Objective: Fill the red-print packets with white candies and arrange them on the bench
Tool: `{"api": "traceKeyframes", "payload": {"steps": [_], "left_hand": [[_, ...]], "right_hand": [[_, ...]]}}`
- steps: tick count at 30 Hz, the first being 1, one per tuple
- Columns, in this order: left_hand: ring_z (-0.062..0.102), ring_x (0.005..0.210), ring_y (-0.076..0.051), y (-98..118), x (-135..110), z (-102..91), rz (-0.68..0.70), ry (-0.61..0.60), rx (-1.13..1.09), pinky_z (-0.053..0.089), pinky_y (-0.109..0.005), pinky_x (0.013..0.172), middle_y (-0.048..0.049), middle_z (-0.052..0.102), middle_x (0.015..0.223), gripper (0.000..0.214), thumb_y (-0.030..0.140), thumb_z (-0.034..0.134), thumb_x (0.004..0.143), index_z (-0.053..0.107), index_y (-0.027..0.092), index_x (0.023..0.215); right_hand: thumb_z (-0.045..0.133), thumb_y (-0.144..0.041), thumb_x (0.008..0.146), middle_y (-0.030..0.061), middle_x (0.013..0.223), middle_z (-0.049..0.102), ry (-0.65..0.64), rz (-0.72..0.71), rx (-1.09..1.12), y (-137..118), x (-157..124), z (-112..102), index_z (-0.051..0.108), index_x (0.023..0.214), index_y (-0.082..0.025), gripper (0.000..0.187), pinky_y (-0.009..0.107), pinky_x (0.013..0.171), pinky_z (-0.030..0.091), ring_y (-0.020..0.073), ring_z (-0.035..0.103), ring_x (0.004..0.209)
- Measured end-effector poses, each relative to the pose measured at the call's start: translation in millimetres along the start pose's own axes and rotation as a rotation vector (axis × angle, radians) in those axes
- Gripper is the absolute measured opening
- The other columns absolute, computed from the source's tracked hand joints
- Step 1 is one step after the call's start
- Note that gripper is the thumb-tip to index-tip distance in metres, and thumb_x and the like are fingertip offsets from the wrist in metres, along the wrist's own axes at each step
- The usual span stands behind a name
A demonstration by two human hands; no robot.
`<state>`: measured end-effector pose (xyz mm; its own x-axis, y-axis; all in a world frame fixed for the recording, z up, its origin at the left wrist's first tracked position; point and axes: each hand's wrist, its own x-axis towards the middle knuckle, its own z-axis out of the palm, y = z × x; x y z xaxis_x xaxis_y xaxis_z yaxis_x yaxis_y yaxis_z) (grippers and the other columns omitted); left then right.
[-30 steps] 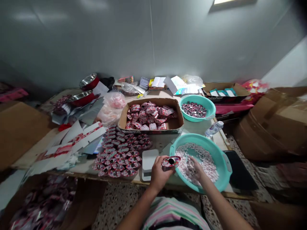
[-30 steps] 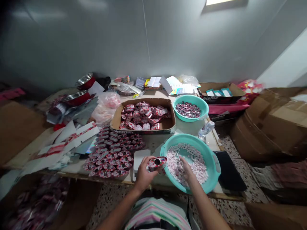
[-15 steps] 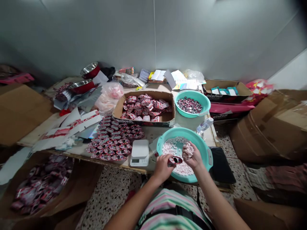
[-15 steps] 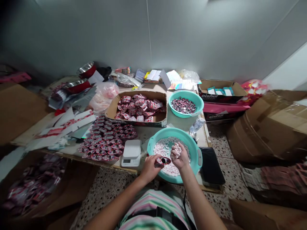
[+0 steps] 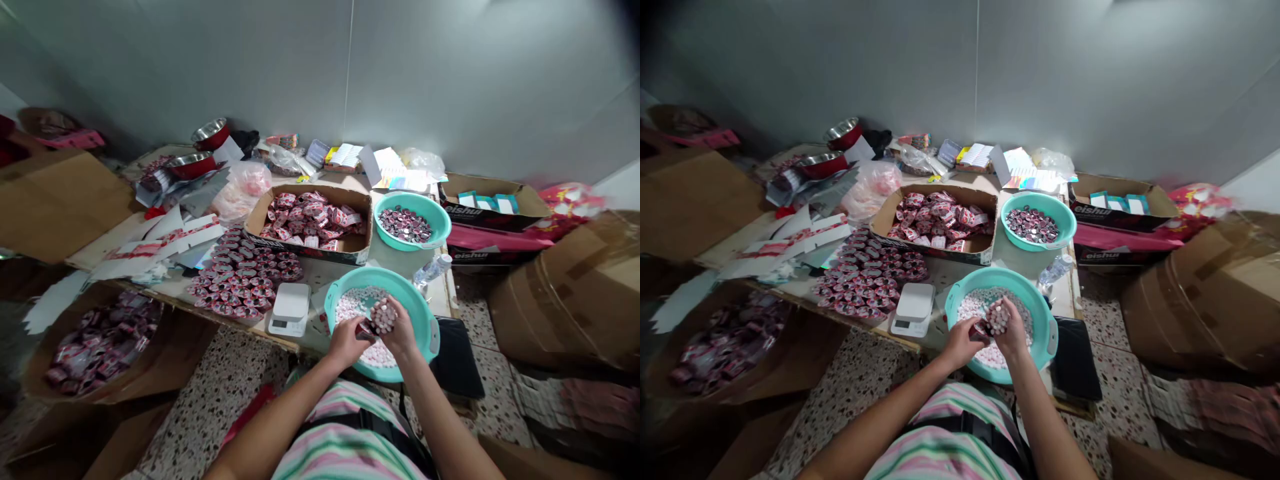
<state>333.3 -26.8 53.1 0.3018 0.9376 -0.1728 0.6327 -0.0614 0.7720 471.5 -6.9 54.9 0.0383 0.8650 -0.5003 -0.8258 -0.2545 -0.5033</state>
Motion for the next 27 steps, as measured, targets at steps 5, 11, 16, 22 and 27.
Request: {"api": "traceKeyframes", "payload": {"steps": [5, 11, 16, 22, 27], "left_hand": [[0.059, 0.092, -0.022, 11, 2, -1.4, 0.055, 0.073, -0.005, 0.044, -0.031, 0.083, -0.0025, 0.068, 0.098, 0.044, 0.024, 0.076, 0.064, 0.064, 0.023, 0.106], [0.060, 0.084, -0.020, 14, 5, 2.8, -0.027, 0.068, -0.087, 0.045, -0.029, 0.076, -0.0015, 0.068, 0.091, 0.042, 0.025, 0.075, 0.064, 0.065, 0.022, 0.105], [0.061, 0.089, -0.022, 13, 7, 7.5, -0.011, 0.086, -0.083, 0.045, -0.030, 0.080, -0.0029, 0.069, 0.097, 0.043, 0.026, 0.075, 0.064, 0.066, 0.022, 0.105], [0.061, 0.087, -0.021, 15, 7, 10.2, -0.029, 0.077, -0.122, 0.046, -0.029, 0.078, -0.0034, 0.069, 0.096, 0.042, 0.027, 0.075, 0.065, 0.066, 0.021, 0.106], [0.061, 0.088, -0.021, 16, 5, 11.8, -0.024, 0.086, -0.099, 0.045, -0.029, 0.078, -0.0030, 0.069, 0.097, 0.044, 0.025, 0.076, 0.064, 0.065, 0.021, 0.106]], "right_hand": [[0.073, -0.038, 0.067, -0.0055, 0.059, 0.058, 0.101, -0.056, -0.026, -12, -1, 13, 0.055, 0.068, -0.020, 0.026, 0.023, 0.046, 0.046, 0.0105, 0.055, 0.049], [0.072, -0.040, 0.067, -0.0028, 0.059, 0.060, 0.069, -0.032, -0.084, -20, -1, 15, 0.056, 0.064, -0.019, 0.026, 0.025, 0.050, 0.048, 0.0123, 0.057, 0.052], [0.071, -0.039, 0.067, -0.0015, 0.059, 0.061, 0.065, -0.036, -0.090, -23, -4, 16, 0.056, 0.061, -0.018, 0.026, 0.024, 0.052, 0.048, 0.0119, 0.057, 0.053], [0.071, -0.040, 0.067, -0.0013, 0.061, 0.061, 0.084, -0.045, -0.112, -25, -5, 15, 0.060, 0.065, -0.017, 0.026, 0.023, 0.052, 0.047, 0.0115, 0.057, 0.054], [0.071, -0.039, 0.068, -0.0016, 0.061, 0.060, 0.123, -0.096, -0.153, -22, -5, 13, 0.060, 0.067, -0.018, 0.024, 0.023, 0.051, 0.048, 0.0111, 0.055, 0.053]]}}
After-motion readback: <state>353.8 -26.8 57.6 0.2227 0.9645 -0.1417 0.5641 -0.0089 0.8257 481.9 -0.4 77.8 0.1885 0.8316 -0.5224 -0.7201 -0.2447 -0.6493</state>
